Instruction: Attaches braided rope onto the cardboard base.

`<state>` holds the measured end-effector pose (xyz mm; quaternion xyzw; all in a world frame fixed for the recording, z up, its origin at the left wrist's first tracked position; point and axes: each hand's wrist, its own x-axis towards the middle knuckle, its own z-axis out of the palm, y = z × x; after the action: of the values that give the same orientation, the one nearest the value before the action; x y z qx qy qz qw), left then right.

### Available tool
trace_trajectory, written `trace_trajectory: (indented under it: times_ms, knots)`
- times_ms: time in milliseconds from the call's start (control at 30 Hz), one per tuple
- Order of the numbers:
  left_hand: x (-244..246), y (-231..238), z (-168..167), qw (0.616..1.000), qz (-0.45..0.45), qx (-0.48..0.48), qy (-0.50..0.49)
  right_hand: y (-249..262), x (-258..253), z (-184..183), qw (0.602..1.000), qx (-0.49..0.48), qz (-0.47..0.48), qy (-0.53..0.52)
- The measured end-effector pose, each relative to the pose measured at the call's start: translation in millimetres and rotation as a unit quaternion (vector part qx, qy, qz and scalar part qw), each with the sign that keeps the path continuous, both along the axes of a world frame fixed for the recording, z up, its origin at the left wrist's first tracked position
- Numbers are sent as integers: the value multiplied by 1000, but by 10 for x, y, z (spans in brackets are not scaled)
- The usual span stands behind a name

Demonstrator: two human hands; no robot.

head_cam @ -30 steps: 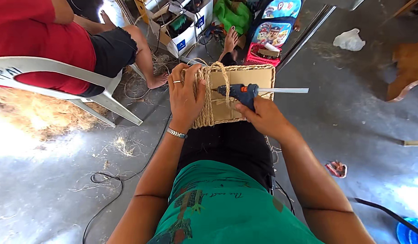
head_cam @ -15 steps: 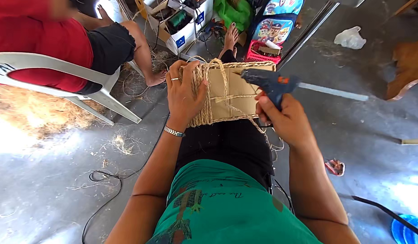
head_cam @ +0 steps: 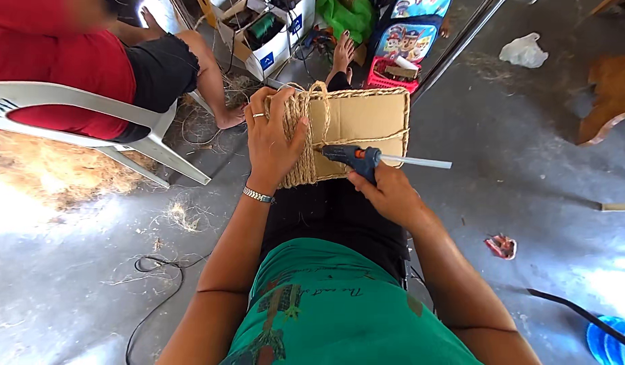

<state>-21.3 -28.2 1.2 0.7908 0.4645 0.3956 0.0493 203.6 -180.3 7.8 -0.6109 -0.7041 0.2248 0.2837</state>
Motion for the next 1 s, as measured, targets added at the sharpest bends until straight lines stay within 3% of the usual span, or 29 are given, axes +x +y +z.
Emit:
trace_trajectory:
  times_ms: [133, 367, 567, 1000]
  knots:
    - [3, 9, 1, 1000, -1, 0, 1, -121, 43, -15, 999, -34, 15, -9]
    - [15, -19, 14, 1000, -4, -5, -1, -27, 36, 69, 999, 11, 5, -33]
    - [-12, 21, 16, 1000, -13, 0, 2, -167, 98, 5, 999, -29, 29, -21]
    - [-17, 22, 14, 1000, -4, -9, 3, -148, 98, 6, 999, -20, 32, -30]
